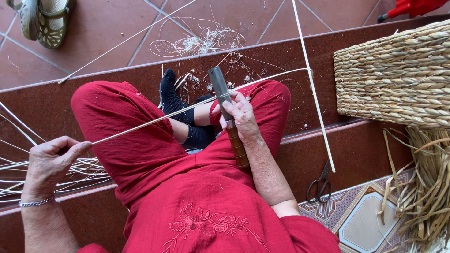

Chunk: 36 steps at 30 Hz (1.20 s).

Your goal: The person sits cross-legged on a tiled floor and uses a knife to shave thin strips from bamboo rods. They repeatedly hold the rod with one hand and draw the knife along its length to remove fine shavings, occasionally adjusting the rod's position.

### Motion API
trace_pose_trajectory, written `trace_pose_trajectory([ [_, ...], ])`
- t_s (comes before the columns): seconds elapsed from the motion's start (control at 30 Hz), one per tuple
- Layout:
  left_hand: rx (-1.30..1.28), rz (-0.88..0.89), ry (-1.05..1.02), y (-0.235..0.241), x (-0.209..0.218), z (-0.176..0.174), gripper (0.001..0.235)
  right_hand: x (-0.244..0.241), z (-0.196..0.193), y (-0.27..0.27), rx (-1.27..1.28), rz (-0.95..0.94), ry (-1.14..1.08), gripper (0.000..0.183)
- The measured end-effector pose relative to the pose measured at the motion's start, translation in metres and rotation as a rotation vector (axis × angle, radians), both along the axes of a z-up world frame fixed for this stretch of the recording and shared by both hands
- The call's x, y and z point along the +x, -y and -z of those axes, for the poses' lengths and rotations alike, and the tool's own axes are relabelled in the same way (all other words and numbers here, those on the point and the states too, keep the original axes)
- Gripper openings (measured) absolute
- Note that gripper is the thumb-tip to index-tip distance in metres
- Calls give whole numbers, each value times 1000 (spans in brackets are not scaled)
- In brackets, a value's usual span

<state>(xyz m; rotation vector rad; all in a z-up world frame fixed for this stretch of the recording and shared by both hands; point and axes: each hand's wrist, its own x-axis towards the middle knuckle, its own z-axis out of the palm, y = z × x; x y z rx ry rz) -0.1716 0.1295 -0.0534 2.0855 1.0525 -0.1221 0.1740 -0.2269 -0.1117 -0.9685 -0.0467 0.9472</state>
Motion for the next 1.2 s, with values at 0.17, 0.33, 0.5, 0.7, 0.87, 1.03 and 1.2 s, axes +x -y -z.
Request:
trace_pose_trajectory([
  [0.17,122,120,117,4,12,-18,16,2,-2,6,8,9,-31,30],
  [0.33,491,442,266,49,84,-33,30,-15,-16,0,-3,-85,30,30],
  [0.5,278,520,486,135,170,-25,25,-35,-33,-14,-5,-203,56,29],
  [0.7,-10,419,531,152,204,-21,9,-33,-33,-3,-3,-191,95,28],
  [0.87,-238,345,400,130,185,-22,5,-21,-23,-2,7,-132,75,27],
  [1.03,-287,345,377,111,165,-26,6,-13,-24,0,14,-70,73,29],
  [1.2,-305,327,297,89,146,-29,6,2,-34,7,-13,23,97,31],
])
